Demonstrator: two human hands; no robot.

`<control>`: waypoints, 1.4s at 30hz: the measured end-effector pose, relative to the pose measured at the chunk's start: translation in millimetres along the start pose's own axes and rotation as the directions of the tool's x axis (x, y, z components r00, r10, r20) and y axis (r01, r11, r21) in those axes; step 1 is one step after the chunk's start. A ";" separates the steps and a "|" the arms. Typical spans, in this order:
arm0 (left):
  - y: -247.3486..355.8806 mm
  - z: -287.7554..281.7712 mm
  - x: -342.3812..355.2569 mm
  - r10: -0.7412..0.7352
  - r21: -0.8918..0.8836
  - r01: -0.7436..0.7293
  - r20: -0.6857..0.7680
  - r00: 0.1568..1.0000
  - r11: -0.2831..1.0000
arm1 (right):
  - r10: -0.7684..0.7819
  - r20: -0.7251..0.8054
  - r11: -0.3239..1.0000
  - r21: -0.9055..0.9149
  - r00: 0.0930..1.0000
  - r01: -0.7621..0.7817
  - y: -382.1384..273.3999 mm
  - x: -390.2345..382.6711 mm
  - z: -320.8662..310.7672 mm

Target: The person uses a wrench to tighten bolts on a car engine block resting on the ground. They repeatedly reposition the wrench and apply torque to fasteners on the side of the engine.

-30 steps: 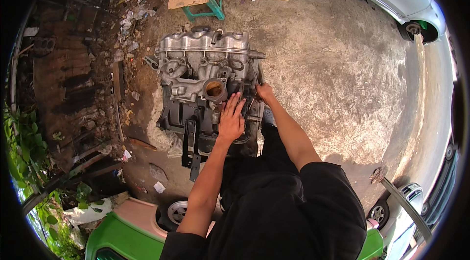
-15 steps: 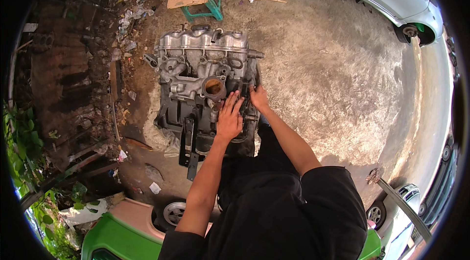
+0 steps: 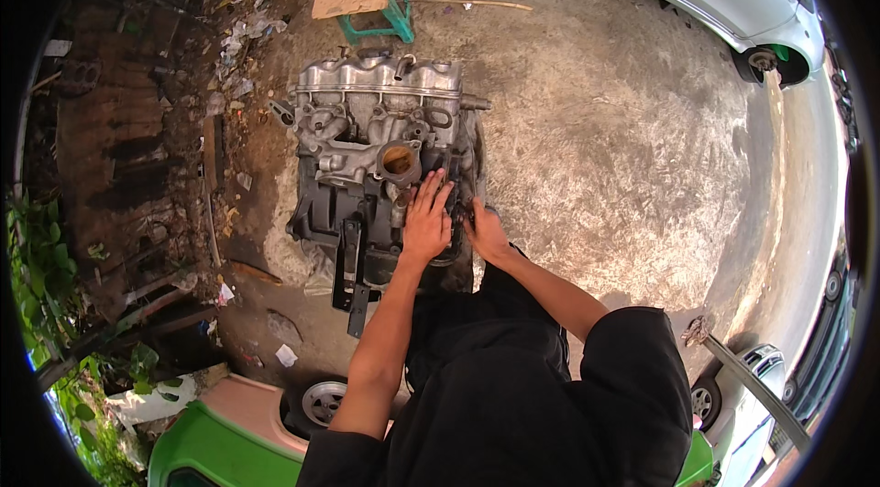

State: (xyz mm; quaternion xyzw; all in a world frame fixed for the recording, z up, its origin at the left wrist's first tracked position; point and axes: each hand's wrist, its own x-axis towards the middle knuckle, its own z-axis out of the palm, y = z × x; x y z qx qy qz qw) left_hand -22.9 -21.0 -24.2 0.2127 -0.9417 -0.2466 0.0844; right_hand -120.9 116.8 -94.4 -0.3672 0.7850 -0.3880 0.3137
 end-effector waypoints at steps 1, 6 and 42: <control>-0.2 0.1 -0.1 0.000 -0.001 0.000 0.004 1.000 1.000 | 0.005 -0.039 1.000 -0.006 0.999 -0.005 0.8 -1.3 -1.4; -1.2 -0.2 -0.3 0.003 0.010 -0.003 0.006 1.000 1.000 | 0.148 -0.185 0.961 0.260 0.972 -0.096 1.8 1.5 -10.6; -0.8 -0.1 0.5 -0.012 0.015 0.012 0.028 1.000 1.000 | 0.489 0.231 0.489 0.726 0.841 -0.484 106.0 71.9 64.3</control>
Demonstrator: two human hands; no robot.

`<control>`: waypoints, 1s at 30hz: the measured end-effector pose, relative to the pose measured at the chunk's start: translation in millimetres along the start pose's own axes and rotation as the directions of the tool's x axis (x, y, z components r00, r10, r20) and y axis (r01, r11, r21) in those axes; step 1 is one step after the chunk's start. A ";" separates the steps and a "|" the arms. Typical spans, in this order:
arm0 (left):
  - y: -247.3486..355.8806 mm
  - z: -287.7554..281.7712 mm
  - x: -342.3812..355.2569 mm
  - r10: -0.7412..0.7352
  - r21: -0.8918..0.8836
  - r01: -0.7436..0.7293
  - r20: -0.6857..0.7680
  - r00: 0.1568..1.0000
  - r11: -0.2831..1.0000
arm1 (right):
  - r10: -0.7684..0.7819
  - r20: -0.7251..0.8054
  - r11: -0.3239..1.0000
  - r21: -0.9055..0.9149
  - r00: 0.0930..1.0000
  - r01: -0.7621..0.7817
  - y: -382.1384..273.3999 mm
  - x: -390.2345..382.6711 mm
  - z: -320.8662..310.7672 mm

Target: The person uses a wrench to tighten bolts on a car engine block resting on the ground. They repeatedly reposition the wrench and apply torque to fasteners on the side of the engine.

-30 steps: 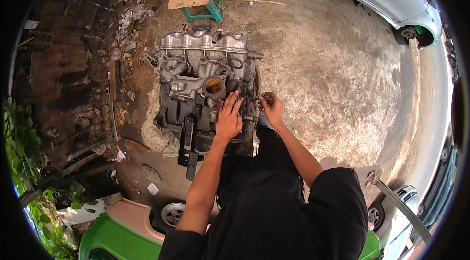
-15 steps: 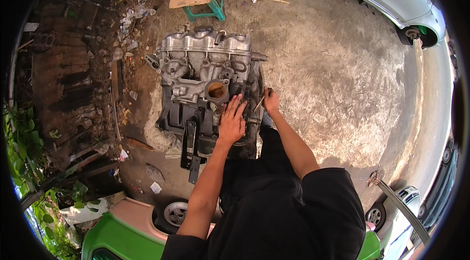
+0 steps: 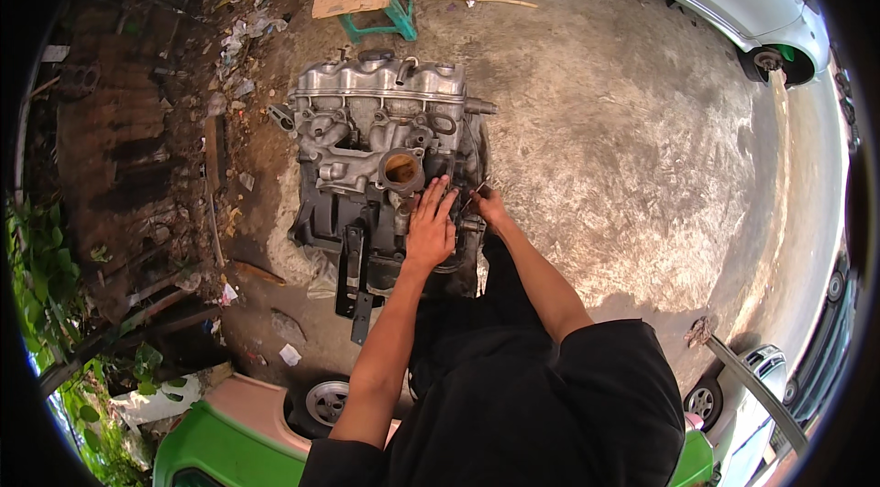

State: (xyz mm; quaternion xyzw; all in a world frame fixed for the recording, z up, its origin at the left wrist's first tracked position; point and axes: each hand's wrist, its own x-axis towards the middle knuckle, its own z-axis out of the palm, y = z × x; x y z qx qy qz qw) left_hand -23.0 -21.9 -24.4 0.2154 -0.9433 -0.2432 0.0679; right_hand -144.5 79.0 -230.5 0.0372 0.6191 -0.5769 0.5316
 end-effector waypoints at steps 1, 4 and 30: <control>0.2 0.4 0.3 0.000 -0.002 0.000 -0.002 1.000 1.000 | -0.003 0.005 1.000 0.008 1.000 0.003 2.5 0.1 -0.9; 0.3 0.6 0.6 -0.003 0.003 0.003 -0.003 1.000 1.000 | -0.029 -0.065 0.986 -0.163 0.997 0.018 11.5 6.7 0.0; -1.1 0.8 -0.1 0.005 -0.014 -0.005 -0.012 1.000 1.000 | 0.124 0.017 0.852 -0.515 0.992 -0.098 -34.8 40.9 0.0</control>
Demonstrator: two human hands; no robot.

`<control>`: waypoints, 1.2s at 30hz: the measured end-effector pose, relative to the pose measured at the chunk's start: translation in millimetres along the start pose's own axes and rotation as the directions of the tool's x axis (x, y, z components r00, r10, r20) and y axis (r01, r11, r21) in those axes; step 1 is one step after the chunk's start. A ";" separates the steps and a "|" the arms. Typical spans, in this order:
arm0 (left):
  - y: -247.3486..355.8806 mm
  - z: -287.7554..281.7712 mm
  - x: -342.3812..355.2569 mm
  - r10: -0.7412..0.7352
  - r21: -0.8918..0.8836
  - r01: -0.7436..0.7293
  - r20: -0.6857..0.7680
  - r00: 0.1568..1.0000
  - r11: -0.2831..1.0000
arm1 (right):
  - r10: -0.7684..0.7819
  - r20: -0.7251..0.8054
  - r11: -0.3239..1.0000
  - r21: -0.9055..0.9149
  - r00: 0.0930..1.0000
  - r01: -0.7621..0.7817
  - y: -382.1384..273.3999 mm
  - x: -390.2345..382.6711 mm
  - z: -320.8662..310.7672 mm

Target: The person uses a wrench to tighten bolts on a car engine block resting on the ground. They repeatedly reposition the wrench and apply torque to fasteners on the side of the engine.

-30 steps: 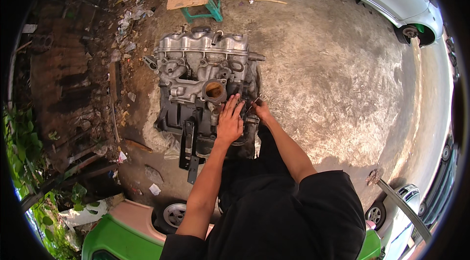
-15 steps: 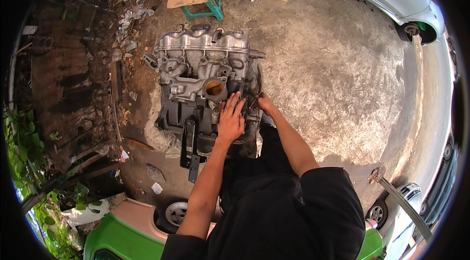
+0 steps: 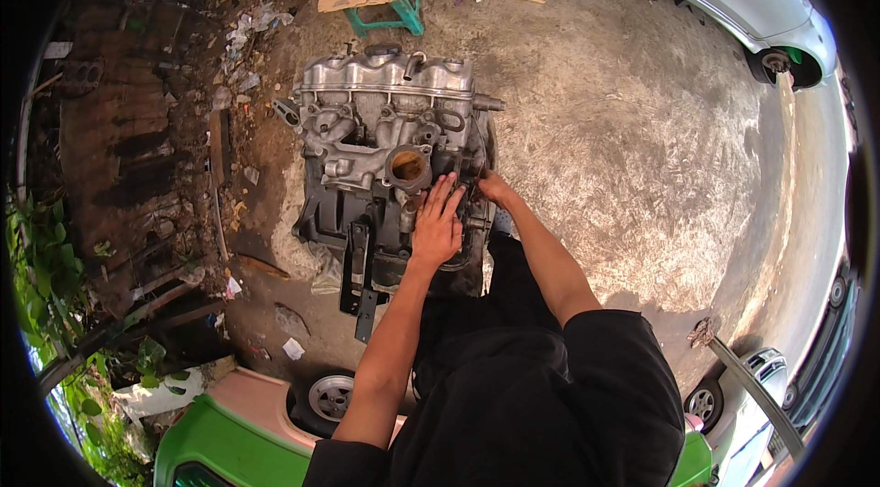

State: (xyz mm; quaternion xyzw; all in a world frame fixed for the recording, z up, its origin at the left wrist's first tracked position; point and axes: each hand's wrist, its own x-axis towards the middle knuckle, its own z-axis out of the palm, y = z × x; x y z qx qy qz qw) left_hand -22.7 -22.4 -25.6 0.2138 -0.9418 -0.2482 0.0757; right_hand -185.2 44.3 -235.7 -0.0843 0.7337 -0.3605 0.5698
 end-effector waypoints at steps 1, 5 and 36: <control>-0.1 0.0 -0.1 -0.001 0.000 0.001 0.000 1.000 1.000 | -0.032 0.011 0.999 -0.019 0.999 0.033 0.8 3.5 0.7; 0.5 0.1 0.0 -0.004 0.005 0.004 0.008 1.000 1.000 | 0.003 0.017 1.000 -0.028 1.000 -0.003 -1.6 6.5 1.9; 5.7 -2.2 1.2 -0.018 -0.028 0.018 -0.004 1.000 0.999 | -0.288 -0.372 0.939 0.074 0.882 0.337 14.6 -71.2 -12.9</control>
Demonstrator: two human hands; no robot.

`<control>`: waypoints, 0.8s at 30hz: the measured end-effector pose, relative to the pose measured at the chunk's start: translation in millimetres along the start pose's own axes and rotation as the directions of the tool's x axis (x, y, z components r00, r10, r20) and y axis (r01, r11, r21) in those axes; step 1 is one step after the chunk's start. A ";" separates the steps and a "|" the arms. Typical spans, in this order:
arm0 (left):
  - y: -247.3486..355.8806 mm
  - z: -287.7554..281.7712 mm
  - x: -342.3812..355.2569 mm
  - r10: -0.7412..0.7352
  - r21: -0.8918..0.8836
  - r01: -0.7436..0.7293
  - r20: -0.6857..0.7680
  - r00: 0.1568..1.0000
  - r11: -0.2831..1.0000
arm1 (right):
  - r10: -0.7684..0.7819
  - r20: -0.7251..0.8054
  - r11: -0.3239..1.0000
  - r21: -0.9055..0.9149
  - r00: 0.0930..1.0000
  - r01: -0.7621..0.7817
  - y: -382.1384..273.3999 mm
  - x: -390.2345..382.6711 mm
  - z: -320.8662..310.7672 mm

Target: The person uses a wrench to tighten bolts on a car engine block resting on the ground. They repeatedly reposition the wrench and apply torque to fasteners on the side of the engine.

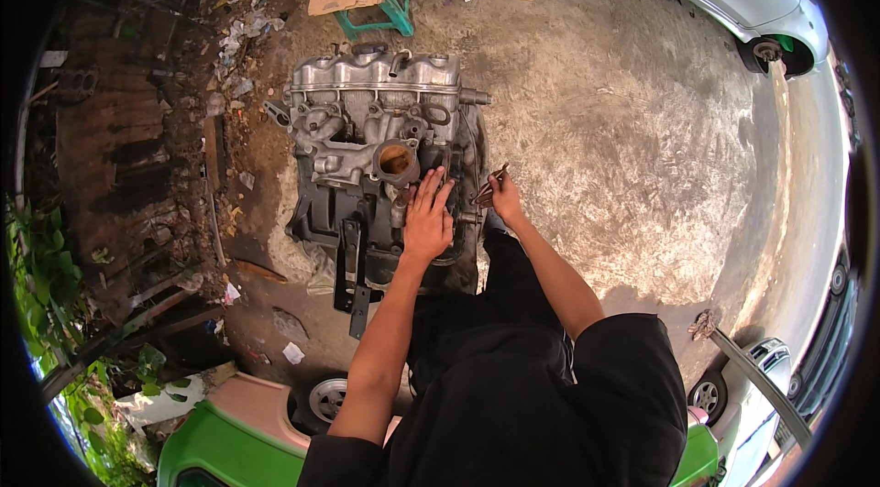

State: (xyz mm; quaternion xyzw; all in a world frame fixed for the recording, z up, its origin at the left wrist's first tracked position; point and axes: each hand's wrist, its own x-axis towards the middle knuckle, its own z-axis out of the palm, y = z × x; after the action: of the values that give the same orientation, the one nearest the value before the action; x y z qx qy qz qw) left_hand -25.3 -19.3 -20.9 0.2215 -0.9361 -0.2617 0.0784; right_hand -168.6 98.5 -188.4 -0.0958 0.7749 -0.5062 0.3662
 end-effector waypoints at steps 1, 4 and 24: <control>-0.5 -0.1 0.0 0.002 0.004 -0.002 -0.004 1.000 1.000 | 0.058 0.035 0.996 0.068 0.998 -0.060 0.8 9.7 5.3; -0.9 1.2 -0.5 0.003 0.005 -0.003 -0.009 1.000 1.000 | 0.331 0.210 0.897 0.231 0.920 -0.376 8.0 16.5 7.6; -5.7 3.1 -1.7 0.023 0.031 -0.023 -0.015 1.000 0.999 | 0.433 0.293 0.894 -0.022 0.852 -0.447 -13.2 55.7 44.6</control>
State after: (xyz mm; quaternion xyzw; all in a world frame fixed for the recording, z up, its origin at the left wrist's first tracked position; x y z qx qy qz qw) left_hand -22.5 -21.5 -26.5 0.2138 -0.9419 -0.2445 0.0853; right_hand -181.7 31.6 -213.2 0.0194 0.7020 -0.4073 0.5839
